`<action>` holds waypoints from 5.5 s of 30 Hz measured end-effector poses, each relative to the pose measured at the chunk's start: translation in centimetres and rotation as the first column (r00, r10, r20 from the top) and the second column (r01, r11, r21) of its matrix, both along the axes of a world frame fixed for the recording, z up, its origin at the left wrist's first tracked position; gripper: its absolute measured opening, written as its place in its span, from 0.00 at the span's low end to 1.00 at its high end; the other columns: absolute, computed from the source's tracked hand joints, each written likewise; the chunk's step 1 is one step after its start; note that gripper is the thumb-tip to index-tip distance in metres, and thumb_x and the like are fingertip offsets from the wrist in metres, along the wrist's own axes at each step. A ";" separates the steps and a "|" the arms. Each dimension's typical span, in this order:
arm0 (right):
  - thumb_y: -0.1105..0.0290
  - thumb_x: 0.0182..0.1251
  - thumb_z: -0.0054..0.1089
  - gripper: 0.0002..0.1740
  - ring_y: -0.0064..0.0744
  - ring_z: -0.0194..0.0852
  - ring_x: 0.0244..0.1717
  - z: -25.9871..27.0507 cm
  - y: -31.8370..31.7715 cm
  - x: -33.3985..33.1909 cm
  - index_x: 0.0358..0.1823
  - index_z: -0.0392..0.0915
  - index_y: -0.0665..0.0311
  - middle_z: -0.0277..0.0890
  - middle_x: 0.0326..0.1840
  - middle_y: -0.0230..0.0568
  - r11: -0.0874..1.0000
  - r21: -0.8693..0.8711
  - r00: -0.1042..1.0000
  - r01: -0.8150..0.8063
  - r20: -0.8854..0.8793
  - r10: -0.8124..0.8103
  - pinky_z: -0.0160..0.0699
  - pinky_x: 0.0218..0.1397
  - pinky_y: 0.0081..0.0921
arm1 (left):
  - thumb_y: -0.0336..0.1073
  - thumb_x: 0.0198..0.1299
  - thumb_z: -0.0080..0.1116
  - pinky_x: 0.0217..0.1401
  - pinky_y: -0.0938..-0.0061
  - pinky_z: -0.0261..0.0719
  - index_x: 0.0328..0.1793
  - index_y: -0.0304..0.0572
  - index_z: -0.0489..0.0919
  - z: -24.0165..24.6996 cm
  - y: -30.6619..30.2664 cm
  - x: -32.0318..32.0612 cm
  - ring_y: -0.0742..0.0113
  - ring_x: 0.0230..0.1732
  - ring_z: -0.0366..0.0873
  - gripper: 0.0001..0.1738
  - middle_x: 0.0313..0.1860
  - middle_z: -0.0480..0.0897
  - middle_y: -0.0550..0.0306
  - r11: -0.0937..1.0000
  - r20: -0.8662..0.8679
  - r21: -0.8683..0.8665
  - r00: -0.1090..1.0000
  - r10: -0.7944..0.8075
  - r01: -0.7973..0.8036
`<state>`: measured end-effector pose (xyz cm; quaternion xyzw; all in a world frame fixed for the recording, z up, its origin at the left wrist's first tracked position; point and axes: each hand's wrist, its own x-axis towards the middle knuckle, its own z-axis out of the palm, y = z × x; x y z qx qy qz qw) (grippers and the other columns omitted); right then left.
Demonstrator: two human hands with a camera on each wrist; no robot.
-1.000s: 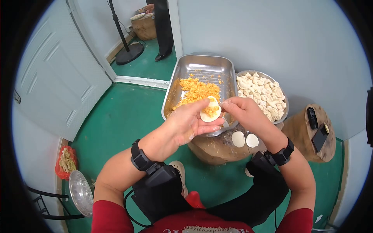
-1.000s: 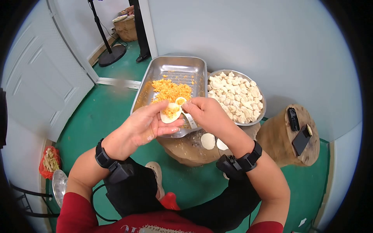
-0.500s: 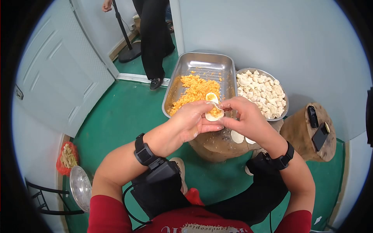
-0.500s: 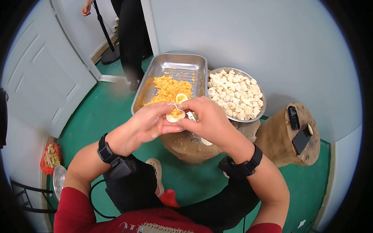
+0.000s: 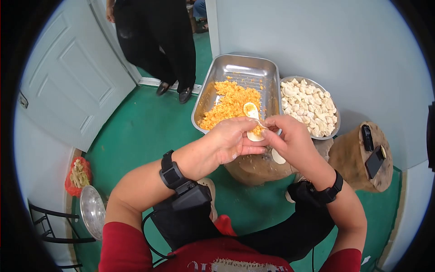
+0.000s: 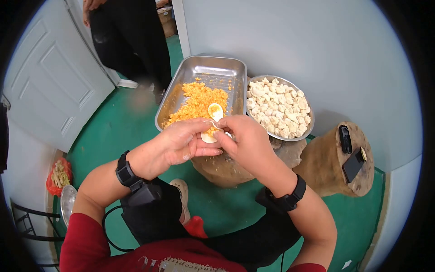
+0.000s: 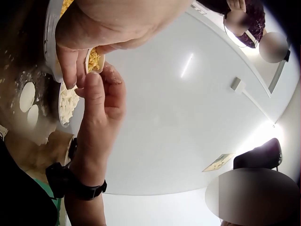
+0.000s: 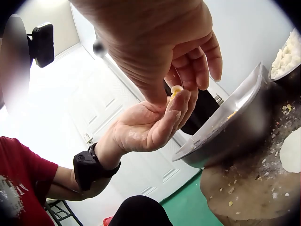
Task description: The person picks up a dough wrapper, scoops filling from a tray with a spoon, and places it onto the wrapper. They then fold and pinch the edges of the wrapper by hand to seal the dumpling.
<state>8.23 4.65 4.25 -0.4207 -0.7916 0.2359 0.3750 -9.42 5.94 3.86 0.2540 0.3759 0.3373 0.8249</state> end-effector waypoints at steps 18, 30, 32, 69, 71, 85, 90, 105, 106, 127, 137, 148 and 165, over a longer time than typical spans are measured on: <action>0.67 0.46 0.66 0.21 0.44 0.75 0.43 0.7 -0.4 0.3 0.42 0.75 0.67 0.77 0.41 0.45 0.999 0.027 0.987 -0.028 0.161 0.023 0.75 0.45 0.33 | 0.31 0.64 0.40 0.52 0.60 0.79 0.58 0.27 0.64 0.0 -0.2 -0.1 0.49 0.50 0.78 0.19 0.52 0.75 0.40 0.999 0.144 -0.020 0.989 -0.023 0.026; 0.70 0.53 0.61 0.11 0.45 0.76 0.36 -0.8 0.0 0.2 0.37 0.75 0.65 0.76 0.32 0.45 0.988 0.153 0.986 -0.003 0.166 -0.022 0.74 0.38 0.36 | 0.33 0.62 0.42 0.47 0.61 0.80 0.55 0.31 0.66 -0.4 -0.5 -0.2 0.53 0.45 0.80 0.17 0.46 0.78 0.44 0.999 0.096 -0.022 0.994 -0.045 0.048; 0.70 0.53 0.61 0.10 0.45 0.76 0.36 -0.8 0.0 0.3 0.37 0.76 0.65 0.76 0.32 0.45 0.984 0.180 0.985 -0.012 0.169 -0.019 0.74 0.37 0.37 | 0.32 0.62 0.42 0.47 0.61 0.81 0.55 0.32 0.66 -0.3 -0.7 0.1 0.54 0.45 0.80 0.16 0.46 0.78 0.45 0.999 0.070 -0.024 0.997 -0.028 0.029; 0.74 0.59 0.58 0.07 0.18 0.72 0.26 -1.1 -0.4 0.7 0.36 0.76 0.70 0.78 0.27 0.37 0.967 -0.254 0.979 -0.012 -0.200 -0.040 0.72 0.30 0.18 | 0.36 0.65 0.48 0.46 0.73 0.82 0.50 0.36 0.71 -0.4 -1.7 0.2 0.64 0.44 0.81 0.12 0.45 0.79 0.49 0.969 -0.138 0.230 0.989 -0.058 0.089; 0.74 0.60 0.57 0.07 0.16 0.71 0.26 -1.1 -0.4 0.8 0.36 0.76 0.70 0.78 0.26 0.35 0.965 -0.261 0.973 -0.023 -0.227 -0.038 0.71 0.30 0.17 | 0.35 0.65 0.48 0.46 0.73 0.82 0.50 0.36 0.71 -0.3 -1.7 0.3 0.64 0.43 0.81 0.12 0.44 0.79 0.50 0.968 -0.153 0.237 0.987 -0.047 0.083; 0.72 0.60 0.59 0.12 0.17 0.70 0.33 -1.3 1.9 0.8 0.43 0.74 0.70 0.76 0.32 0.33 0.935 -0.337 0.908 -0.110 -0.417 -0.044 0.71 0.37 0.16 | 0.35 0.65 0.47 0.44 0.71 0.82 0.45 0.38 0.71 0.5 0.7 0.6 0.64 0.42 0.81 0.09 0.41 0.79 0.49 0.964 -0.136 0.265 0.989 0.058 -0.020; 0.73 0.59 0.60 0.09 0.16 0.69 0.32 -0.9 2.4 -0.5 0.39 0.74 0.70 0.75 0.31 0.31 0.931 -0.352 0.910 -0.098 -0.409 -0.059 0.71 0.36 0.15 | 0.38 0.65 0.46 0.43 0.70 0.82 0.45 0.37 0.71 0.0 0.9 0.3 0.62 0.42 0.81 0.11 0.41 0.79 0.47 0.953 -0.163 0.302 0.984 0.067 -0.014; 0.74 0.59 0.60 0.08 0.13 0.65 0.32 0.4 3.4 -0.1 0.39 0.75 0.66 0.72 0.32 0.26 0.939 -0.334 0.863 -0.087 -0.497 -0.097 0.67 0.36 0.13 | 0.38 0.65 0.43 0.49 0.68 0.78 0.61 0.34 0.65 -1.0 3.2 -0.9 0.62 0.50 0.76 0.21 0.52 0.73 0.45 0.908 -0.335 0.404 0.907 0.256 -0.107; 0.74 0.59 0.60 0.08 0.13 0.65 0.32 0.3 3.6 0.0 0.39 0.75 0.66 0.72 0.33 0.26 0.942 -0.321 0.855 -0.095 -0.511 -0.088 0.67 0.36 0.13 | 0.38 0.65 0.43 0.49 0.68 0.78 0.61 0.34 0.65 -1.1 3.4 -0.9 0.62 0.50 0.76 0.21 0.52 0.73 0.45 0.907 -0.334 0.409 0.908 0.252 -0.101; 0.77 0.60 0.57 0.13 0.20 0.73 0.39 1.7 4.0 -2.1 0.47 0.74 0.70 0.76 0.38 0.36 0.980 -0.191 0.915 -0.048 -0.402 -0.033 0.75 0.42 0.17 | 0.31 0.61 0.53 0.34 0.78 0.84 0.44 0.32 0.75 0.8 3.5 -1.7 0.73 0.31 0.79 0.09 0.35 0.79 0.55 0.856 0.088 0.442 0.962 0.258 -0.269; 0.76 0.61 0.58 0.09 0.18 0.73 0.37 0.5 4.2 -1.9 0.42 0.74 0.69 0.76 0.35 0.32 0.972 -0.221 0.882 -0.075 -0.470 -0.038 0.74 0.41 0.16 | 0.29 0.61 0.51 0.37 0.74 0.85 0.45 0.31 0.74 0.8 3.5 -1.5 0.69 0.32 0.81 0.09 0.37 0.80 0.51 0.866 0.096 0.431 0.967 0.234 -0.253; 0.72 0.63 0.58 0.06 0.11 0.66 0.33 0.6 4.2 -1.4 0.37 0.75 0.67 0.73 0.31 0.26 0.934 -0.331 0.849 -0.135 -0.524 -0.063 0.66 0.36 0.12 | 0.29 0.61 0.52 0.36 0.74 0.85 0.43 0.32 0.74 0.8 3.3 -1.2 0.69 0.32 0.81 0.08 0.35 0.80 0.52 0.864 0.059 0.450 0.973 0.225 -0.227; 0.73 0.61 0.58 0.06 0.15 0.68 0.35 0.8 4.0 -1.7 0.39 0.75 0.66 0.74 0.35 0.28 0.959 -0.278 0.880 -0.061 -0.468 -0.080 0.69 0.40 0.16 | 0.31 0.60 0.55 0.37 0.78 0.82 0.42 0.36 0.75 1.0 2.8 -1.2 0.72 0.32 0.80 0.07 0.35 0.80 0.56 0.869 0.044 0.447 0.976 0.214 -0.211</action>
